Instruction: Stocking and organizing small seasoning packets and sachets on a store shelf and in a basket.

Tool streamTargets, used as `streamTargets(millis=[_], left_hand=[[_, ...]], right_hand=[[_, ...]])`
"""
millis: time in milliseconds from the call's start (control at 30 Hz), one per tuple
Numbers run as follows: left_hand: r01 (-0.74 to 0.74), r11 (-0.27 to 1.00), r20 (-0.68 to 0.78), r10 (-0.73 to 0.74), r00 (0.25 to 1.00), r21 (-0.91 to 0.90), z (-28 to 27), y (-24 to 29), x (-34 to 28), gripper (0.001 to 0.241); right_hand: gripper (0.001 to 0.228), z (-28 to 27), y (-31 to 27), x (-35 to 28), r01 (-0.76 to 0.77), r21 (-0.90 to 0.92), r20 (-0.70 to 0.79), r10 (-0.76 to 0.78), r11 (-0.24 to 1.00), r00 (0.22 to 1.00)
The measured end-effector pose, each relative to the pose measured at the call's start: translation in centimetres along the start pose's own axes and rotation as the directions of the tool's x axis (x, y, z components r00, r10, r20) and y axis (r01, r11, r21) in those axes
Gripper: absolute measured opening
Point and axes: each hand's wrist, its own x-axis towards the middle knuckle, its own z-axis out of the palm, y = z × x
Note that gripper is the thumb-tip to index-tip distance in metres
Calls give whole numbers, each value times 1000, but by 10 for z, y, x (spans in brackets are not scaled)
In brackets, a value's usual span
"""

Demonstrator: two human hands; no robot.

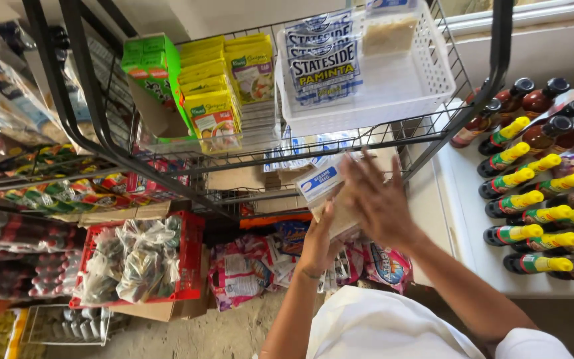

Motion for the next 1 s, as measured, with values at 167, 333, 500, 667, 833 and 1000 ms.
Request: streamTargets(millis=[167, 333, 500, 667, 833, 1000], left_hand=[[-240, 912, 203, 180, 962, 332, 32, 50, 15, 38], [-538, 588, 464, 289, 837, 604, 89, 111, 68, 22], [-610, 304, 493, 381, 782, 732, 151, 178, 139, 21], [-376, -105, 388, 349, 853, 921, 145, 202, 179, 12], [-299, -406, 432, 289, 854, 863, 161, 181, 207, 19], [-409, -454, 437, -47, 898, 792, 163, 128, 281, 23]], right_hand=[[79, -82, 38, 48, -119, 522, 78, 92, 845, 993], [47, -163, 65, 106, -146, 485, 263, 16, 862, 965], [22, -218, 107, 178, 28, 109, 164, -46, 994, 985], [28, -192, 158, 215, 52, -116, 89, -41, 992, 995], [22, -140, 197, 244, -241, -274, 256, 312, 931, 915], [24, -85, 240, 267, -263, -324, 304, 363, 909, 881]])
